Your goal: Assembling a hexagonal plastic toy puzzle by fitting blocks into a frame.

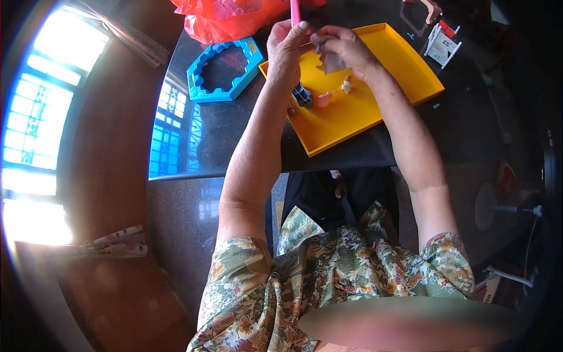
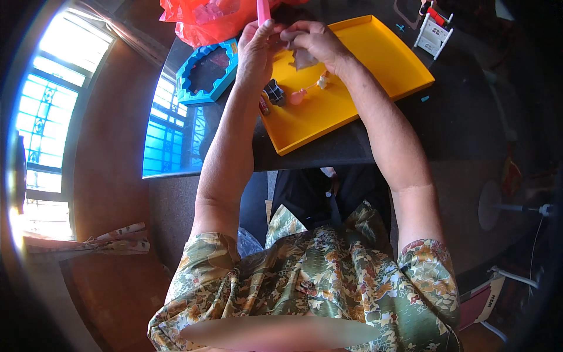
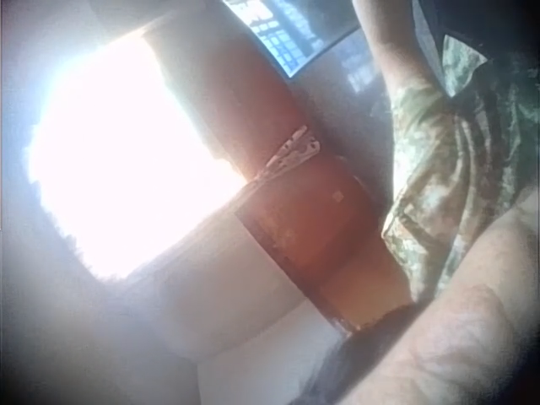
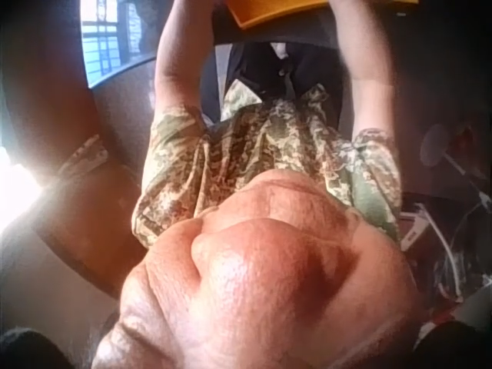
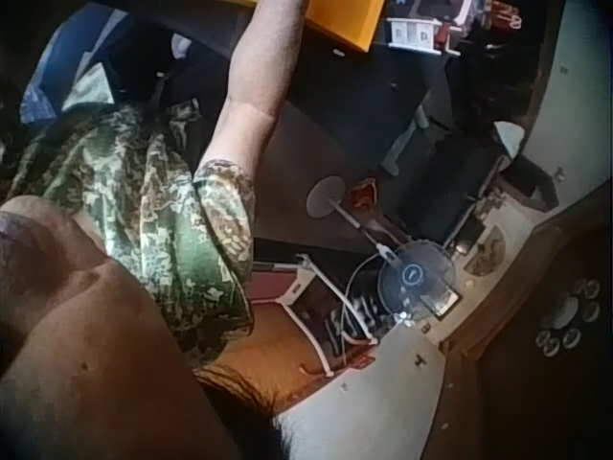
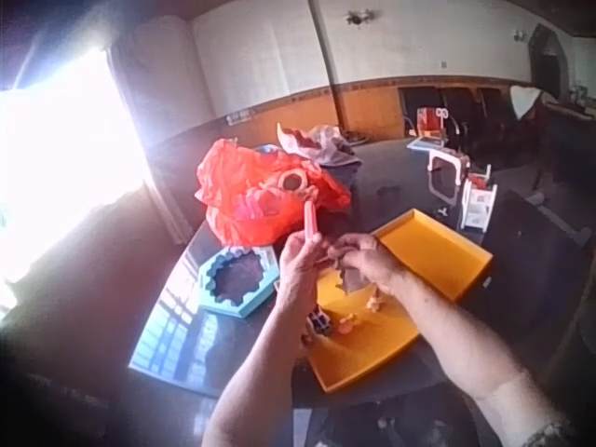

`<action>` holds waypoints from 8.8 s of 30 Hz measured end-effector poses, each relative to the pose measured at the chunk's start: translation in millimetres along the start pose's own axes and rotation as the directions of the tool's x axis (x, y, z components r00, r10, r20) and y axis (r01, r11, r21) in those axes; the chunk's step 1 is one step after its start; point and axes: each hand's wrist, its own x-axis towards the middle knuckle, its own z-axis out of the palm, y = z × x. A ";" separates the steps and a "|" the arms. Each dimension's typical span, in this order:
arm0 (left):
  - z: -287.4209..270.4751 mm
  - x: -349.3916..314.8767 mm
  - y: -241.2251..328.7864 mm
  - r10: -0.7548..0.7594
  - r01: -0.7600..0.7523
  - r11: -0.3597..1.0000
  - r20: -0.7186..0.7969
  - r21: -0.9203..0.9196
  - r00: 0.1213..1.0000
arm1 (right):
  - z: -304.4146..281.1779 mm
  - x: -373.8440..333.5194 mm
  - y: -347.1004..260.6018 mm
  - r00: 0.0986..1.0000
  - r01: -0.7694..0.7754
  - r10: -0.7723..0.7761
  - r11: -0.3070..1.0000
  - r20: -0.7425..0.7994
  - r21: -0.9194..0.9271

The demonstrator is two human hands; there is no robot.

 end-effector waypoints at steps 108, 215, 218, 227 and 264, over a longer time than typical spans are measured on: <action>25.3 -11.6 -12.1 0.023 -0.095 0.881 0.159 0.463 0.987 | -38.3 38.4 15.7 0.926 0.344 -0.338 0.568 -0.169 0.748; 21.6 -87.3 31.8 -0.118 -0.657 -0.311 0.658 0.687 0.744 | -51.7 47.5 -9.4 0.860 0.510 -0.449 0.751 -0.242 0.420; 9.0 -61.9 43.0 -0.022 -0.602 -0.166 0.607 0.781 0.794 | -55.2 50.8 -31.4 0.806 0.592 -0.521 0.717 -0.282 0.367; -5.9 -66.6 3.4 -0.073 -0.470 -0.241 0.467 0.849 0.881 | -99.1 4.6 -19.4 0.796 0.602 -0.600 0.798 -0.082 0.002; 24.9 -151.1 37.6 -0.418 -0.547 -0.009 0.493 0.837 0.763 | -152.0 -101.1 43.8 0.861 0.125 -0.479 0.529 -0.174 -0.839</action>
